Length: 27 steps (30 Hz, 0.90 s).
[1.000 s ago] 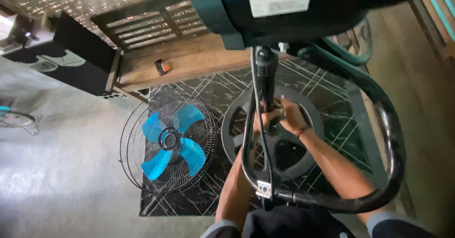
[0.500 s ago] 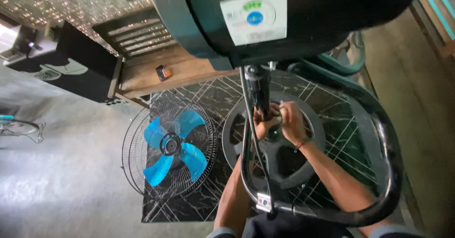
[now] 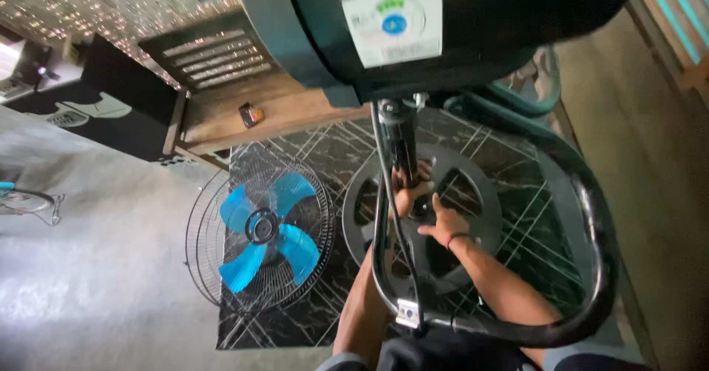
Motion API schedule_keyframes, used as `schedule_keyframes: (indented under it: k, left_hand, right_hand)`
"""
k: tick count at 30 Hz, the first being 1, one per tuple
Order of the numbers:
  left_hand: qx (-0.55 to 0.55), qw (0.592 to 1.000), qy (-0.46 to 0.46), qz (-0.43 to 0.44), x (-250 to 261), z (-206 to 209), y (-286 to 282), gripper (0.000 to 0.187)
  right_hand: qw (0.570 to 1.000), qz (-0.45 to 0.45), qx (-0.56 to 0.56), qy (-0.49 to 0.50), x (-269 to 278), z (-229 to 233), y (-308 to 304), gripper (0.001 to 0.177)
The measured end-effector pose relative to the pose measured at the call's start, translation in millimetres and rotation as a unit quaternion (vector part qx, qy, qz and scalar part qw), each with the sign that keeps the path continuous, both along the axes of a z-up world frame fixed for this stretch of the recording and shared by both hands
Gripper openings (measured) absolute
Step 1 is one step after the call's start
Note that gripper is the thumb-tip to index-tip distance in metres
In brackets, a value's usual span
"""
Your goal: The person uses a screwdriver to tighten a bolt on the central pole of a standing fan. After securing the bolt, the person lifts the fan motor housing and places it onto the fan stand.
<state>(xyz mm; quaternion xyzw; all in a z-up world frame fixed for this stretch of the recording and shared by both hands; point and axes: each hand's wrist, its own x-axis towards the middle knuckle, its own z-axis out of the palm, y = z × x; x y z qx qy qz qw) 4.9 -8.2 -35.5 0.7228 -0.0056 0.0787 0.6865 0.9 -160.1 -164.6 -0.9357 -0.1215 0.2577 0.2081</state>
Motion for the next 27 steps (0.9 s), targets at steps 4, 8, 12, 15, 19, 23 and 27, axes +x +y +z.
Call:
schedule_keyframes:
  k: [4, 8, 12, 15, 19, 23, 27]
  left_hand:
    - [-0.133, 0.988, -0.078, -0.011, -8, 0, -6, 0.021]
    - [-0.096, 0.992, -0.075, 0.013, 1, -5, -9, 0.019]
    - [-0.103, 0.995, 0.005, 0.01, 7, -10, -13, 0.018]
    - [-0.067, 0.997, -0.008, 0.024, 3, -8, -12, 0.017]
    - [-0.064, 0.997, -0.044, 0.004, -2, -3, -11, 0.019]
    - [-0.166, 0.983, -0.081, 0.001, -2, -6, -5, 0.021]
    - [-0.157, 0.984, -0.084, -0.001, -5, -11, -2, 0.024]
  right_hand:
    - [0.998, -0.026, -0.027, 0.054, -5, 4, 6, 0.118]
    - [0.999, -0.03, -0.007, 0.029, -2, -13, 12, 0.119]
    - [0.999, -0.048, 0.017, 0.001, -6, -32, 13, 0.117]
    - [0.999, -0.036, 0.006, 0.013, -10, -30, 11, 0.118]
    - [0.999, -0.038, 0.0, 0.039, -9, -16, 4, 0.122]
    - [0.995, -0.069, 0.069, -0.007, -7, -21, -7, 0.112]
    - [0.994, -0.054, 0.078, -0.06, 33, -40, -19, 0.092]
